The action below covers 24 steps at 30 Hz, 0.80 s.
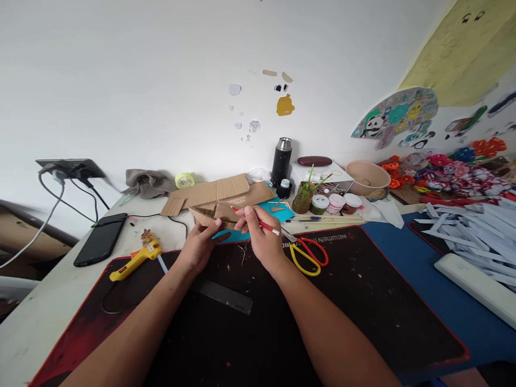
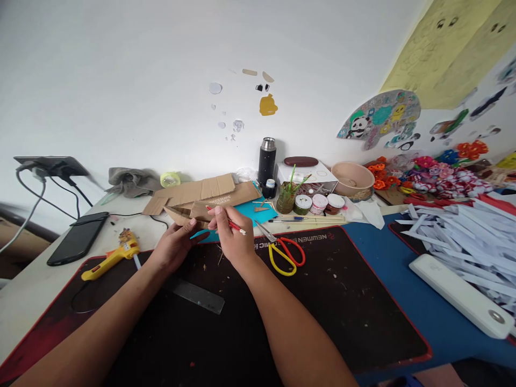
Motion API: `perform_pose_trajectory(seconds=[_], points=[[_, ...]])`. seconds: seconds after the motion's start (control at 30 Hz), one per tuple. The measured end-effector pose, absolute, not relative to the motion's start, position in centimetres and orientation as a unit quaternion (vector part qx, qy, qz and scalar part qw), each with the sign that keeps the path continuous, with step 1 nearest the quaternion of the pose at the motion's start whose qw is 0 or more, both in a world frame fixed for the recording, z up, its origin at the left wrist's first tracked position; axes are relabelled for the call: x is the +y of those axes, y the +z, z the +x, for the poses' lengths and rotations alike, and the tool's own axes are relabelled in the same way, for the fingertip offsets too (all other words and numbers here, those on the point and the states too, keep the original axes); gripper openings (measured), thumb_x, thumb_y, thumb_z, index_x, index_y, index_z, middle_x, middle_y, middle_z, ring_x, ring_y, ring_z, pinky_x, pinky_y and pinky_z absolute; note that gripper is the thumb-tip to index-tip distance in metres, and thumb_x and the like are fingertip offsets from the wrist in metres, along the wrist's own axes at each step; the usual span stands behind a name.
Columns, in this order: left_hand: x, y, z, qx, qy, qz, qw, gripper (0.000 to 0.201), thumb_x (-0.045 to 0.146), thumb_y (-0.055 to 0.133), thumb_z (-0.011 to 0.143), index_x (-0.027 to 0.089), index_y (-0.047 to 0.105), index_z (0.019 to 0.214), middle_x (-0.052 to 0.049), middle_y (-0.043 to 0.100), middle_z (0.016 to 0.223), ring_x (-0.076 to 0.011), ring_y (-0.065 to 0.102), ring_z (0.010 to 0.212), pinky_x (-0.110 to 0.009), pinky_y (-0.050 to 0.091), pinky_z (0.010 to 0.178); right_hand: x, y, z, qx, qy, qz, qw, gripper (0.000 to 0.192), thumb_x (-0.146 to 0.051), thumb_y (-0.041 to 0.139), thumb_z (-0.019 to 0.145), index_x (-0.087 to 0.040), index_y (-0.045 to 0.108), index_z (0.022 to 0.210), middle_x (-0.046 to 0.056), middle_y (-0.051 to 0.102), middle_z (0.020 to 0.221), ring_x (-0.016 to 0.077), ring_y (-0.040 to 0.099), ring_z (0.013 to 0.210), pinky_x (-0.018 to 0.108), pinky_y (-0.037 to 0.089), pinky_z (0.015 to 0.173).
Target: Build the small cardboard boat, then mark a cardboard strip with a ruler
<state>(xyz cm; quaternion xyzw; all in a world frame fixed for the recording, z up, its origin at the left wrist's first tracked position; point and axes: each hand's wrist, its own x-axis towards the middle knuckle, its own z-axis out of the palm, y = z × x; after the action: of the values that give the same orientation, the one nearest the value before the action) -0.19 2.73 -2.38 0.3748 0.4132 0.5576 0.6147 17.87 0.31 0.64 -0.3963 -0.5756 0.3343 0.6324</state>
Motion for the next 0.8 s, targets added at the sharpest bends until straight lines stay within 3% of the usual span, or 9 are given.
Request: perform_pose_trajectory(seconds=[0.8], points=[[2.91, -2.74, -0.34, 0.411, 0.566, 0.349, 0.623, 0.073, 0.052, 0.11, 0.065, 0.026, 0.075, 0.124, -0.011, 0.08, 0.134, -0.0376, 0.074, 0.129, -0.054, 0.065, 0.103, 0.58, 0.62, 17.98, -0.551, 0.342, -0.401, 0.647, 0.059, -0.076, 0.055, 0.111, -0.024, 0.079, 0.097, 0.004, 0.079, 0.074, 0.0208, 0.078, 0.069, 0.032, 0.064, 0.065]])
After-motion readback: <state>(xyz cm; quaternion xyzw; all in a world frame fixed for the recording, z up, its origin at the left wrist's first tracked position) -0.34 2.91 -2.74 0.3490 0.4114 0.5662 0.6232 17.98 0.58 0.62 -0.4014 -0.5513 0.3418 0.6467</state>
